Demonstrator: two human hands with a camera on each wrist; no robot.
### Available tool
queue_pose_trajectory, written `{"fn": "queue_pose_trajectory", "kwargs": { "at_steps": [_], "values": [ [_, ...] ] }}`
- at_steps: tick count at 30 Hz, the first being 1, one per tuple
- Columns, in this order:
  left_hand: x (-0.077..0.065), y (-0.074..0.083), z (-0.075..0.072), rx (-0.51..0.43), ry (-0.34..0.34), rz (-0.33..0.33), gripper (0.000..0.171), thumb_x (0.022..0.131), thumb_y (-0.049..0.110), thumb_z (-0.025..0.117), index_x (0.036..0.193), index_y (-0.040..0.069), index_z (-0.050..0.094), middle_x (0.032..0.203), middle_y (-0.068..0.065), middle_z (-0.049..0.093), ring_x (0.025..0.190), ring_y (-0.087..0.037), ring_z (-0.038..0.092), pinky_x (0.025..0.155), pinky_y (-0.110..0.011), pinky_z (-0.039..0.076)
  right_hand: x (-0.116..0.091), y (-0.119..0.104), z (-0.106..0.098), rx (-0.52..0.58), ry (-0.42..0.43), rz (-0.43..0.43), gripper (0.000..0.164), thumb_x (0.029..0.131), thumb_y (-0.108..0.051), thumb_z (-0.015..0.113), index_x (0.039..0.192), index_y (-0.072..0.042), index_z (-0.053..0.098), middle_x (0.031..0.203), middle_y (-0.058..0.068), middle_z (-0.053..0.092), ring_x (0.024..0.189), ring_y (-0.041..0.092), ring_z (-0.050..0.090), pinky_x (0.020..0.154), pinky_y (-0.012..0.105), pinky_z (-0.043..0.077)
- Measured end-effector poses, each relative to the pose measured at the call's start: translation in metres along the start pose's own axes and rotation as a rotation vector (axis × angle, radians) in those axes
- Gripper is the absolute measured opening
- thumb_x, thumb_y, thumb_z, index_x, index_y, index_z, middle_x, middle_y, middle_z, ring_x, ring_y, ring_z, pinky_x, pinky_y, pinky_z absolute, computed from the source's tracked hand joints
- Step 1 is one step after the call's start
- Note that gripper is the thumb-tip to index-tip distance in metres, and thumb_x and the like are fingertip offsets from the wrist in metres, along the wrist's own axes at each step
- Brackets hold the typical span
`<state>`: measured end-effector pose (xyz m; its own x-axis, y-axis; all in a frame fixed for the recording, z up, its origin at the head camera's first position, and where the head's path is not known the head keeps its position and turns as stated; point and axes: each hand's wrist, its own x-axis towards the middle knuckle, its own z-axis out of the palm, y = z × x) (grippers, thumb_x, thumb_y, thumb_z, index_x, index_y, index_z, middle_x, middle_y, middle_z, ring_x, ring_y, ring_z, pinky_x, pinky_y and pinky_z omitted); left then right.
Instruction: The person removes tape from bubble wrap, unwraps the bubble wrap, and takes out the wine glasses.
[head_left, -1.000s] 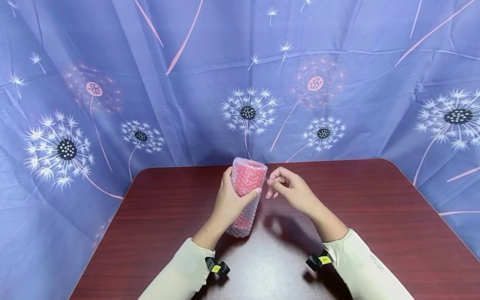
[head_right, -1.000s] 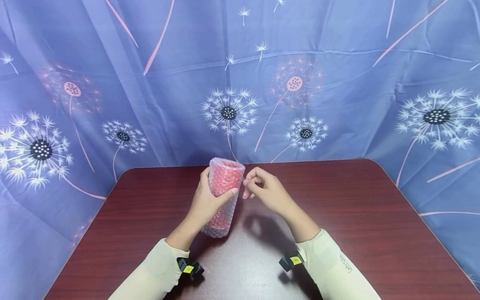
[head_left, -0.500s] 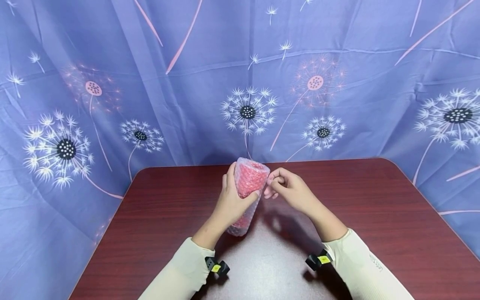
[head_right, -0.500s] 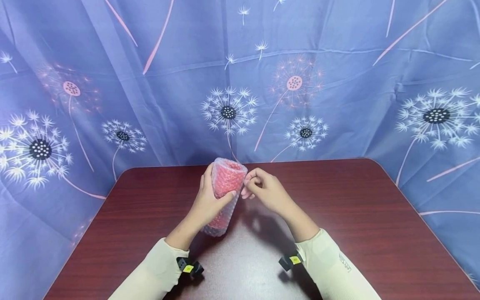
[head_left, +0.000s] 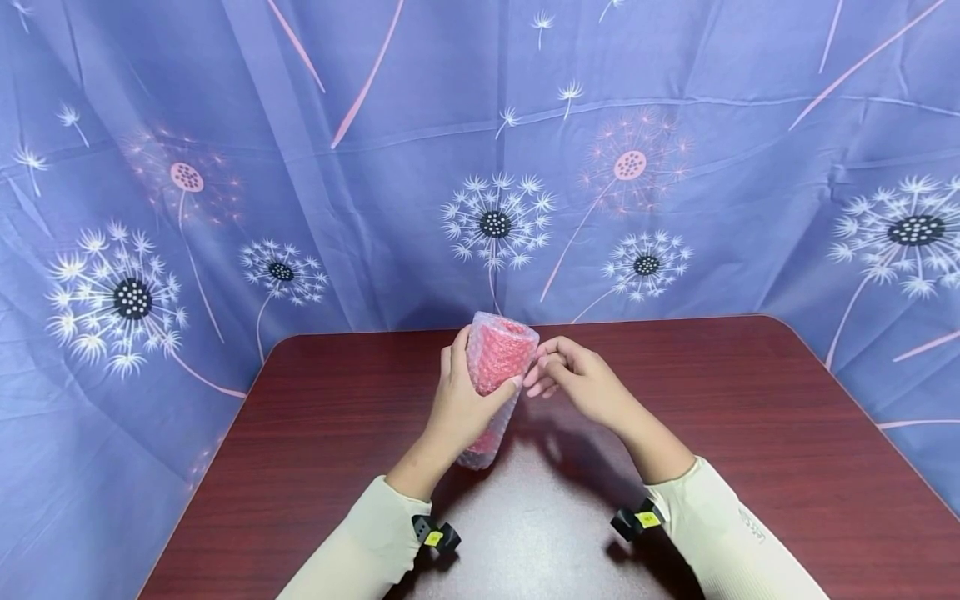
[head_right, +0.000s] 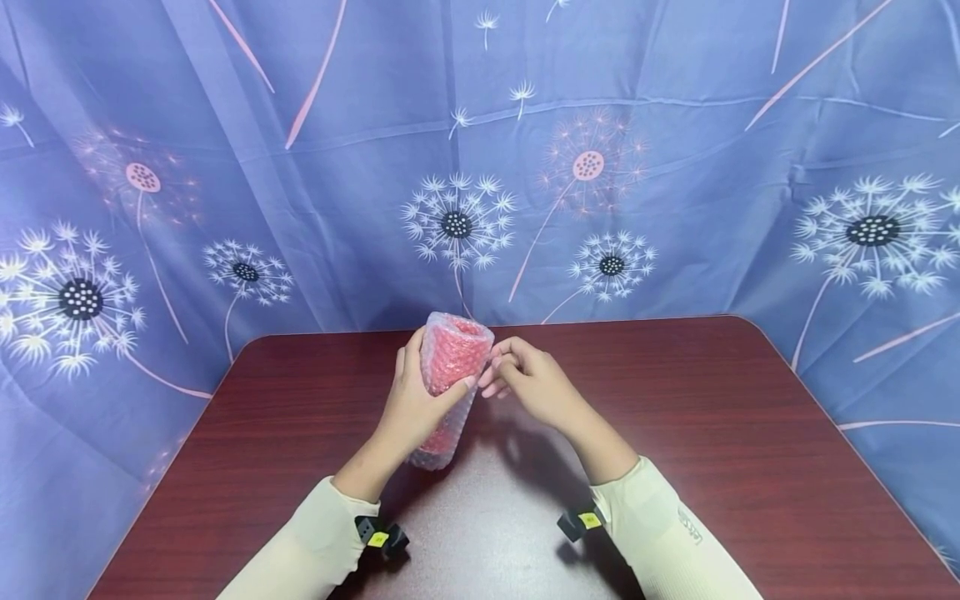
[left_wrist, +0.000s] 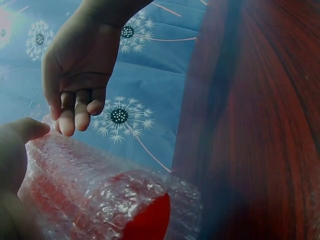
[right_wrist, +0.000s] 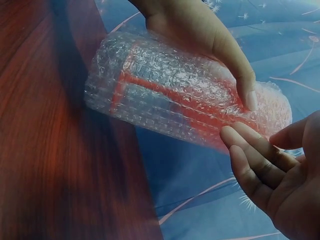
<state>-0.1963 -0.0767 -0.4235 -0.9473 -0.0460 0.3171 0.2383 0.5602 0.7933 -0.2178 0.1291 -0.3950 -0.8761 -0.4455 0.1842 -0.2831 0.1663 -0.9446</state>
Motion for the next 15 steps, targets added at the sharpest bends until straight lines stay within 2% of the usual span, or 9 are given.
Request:
{"fn": "queue_pose_trajectory", "kwargs": {
  "at_steps": [5,9,15],
  "values": [
    [0.0003,-0.0007,0.0002,0.008,0.013,0.006,0.102,0.077,0.044,0.083,0.158,0.022,0.024,0.140,-0.011,0.045,0.114,-0.032,0.060,0.095,-0.049,0.053,-0.0008,-0.0005,0.0006,0.004,-0.014,-0.006,0.021,0.108,-0.009,0.043,0.117,0.006,0.053,0.100,0.028,0.072,0.084,0.041,0.073,0.076,0.039,0.062],
    [0.0004,-0.0004,0.0000,0.010,0.024,0.007,0.102,0.077,0.044,0.083,0.158,0.022,0.025,0.139,-0.010,0.045,0.113,-0.032,0.060,0.095,-0.049,0.053,-0.0010,0.0004,0.0004,-0.009,-0.034,-0.014,0.021,0.108,-0.009,0.042,0.120,0.006,0.049,0.104,0.031,0.071,0.083,0.038,0.074,0.073,0.042,0.062],
    [0.0008,-0.0017,0.0006,0.027,0.022,-0.003,0.102,0.077,0.046,0.083,0.158,0.024,0.026,0.138,-0.009,0.045,0.113,-0.031,0.060,0.094,-0.048,0.054,-0.0011,0.0009,-0.0016,-0.028,-0.047,0.044,0.018,0.108,-0.009,0.041,0.117,0.007,0.044,0.109,0.031,0.071,0.074,0.026,0.075,0.061,0.043,0.060]
  ]
}}
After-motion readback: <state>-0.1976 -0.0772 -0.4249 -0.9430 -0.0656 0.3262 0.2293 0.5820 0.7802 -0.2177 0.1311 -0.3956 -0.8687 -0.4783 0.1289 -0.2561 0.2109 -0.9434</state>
